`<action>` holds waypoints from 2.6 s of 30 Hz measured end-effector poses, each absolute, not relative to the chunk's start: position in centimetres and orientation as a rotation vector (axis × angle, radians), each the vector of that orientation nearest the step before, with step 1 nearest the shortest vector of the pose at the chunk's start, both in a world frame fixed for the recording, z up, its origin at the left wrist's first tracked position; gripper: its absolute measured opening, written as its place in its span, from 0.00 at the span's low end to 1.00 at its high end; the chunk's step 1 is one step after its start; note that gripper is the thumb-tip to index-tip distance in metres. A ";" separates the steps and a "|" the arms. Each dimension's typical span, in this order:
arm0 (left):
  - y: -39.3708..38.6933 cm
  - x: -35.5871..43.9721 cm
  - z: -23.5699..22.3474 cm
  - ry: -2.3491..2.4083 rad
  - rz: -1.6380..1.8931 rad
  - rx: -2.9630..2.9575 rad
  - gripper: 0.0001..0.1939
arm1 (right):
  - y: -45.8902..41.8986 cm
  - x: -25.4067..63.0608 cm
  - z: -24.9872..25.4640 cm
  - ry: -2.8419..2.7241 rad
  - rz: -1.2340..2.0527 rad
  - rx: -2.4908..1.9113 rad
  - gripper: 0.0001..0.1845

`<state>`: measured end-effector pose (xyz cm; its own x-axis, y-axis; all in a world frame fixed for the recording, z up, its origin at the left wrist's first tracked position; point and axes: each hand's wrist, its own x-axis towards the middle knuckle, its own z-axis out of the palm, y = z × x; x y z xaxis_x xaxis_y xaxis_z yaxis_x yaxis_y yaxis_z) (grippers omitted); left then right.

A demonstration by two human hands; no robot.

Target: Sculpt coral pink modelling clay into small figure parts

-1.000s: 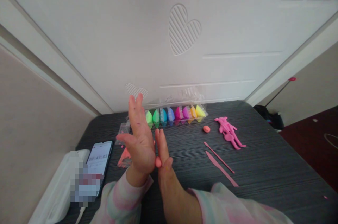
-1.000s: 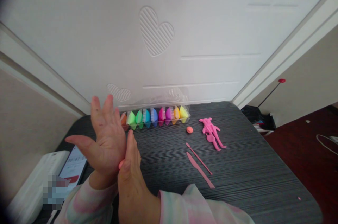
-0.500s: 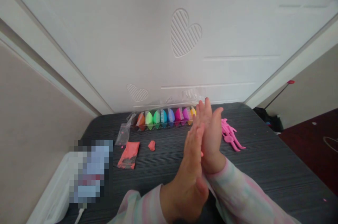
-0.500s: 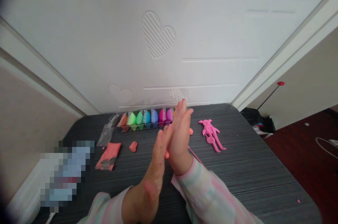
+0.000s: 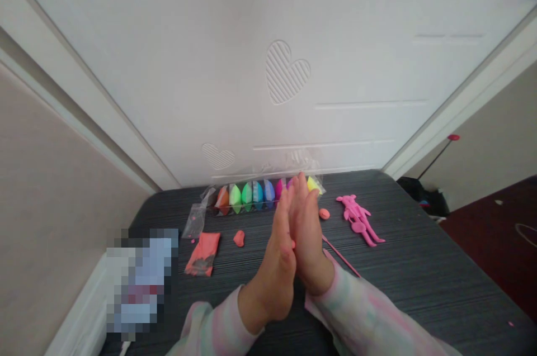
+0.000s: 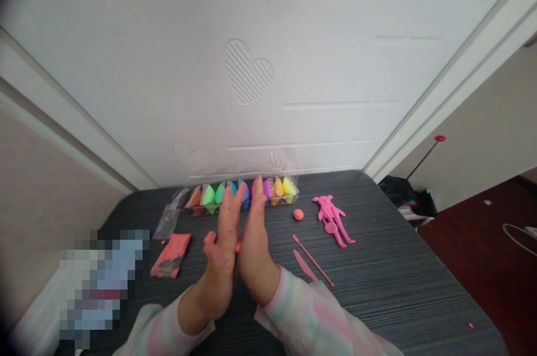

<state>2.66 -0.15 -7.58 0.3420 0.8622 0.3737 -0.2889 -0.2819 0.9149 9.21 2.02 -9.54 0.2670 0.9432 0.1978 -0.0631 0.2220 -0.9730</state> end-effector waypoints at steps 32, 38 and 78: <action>0.2 -1.0 -13.7 0.764 0.744 0.842 0.49 | -2.5 14.1 -13.5 -1.890 1.102 -1.038 0.49; 0.3 -1.1 -14.3 0.787 0.678 0.859 0.52 | -2.3 14.2 -15.1 -1.967 1.028 -1.096 0.40; 1.2 -1.6 -14.7 0.731 0.649 0.598 0.17 | -2.2 14.9 -14.4 -1.866 0.464 -1.214 0.08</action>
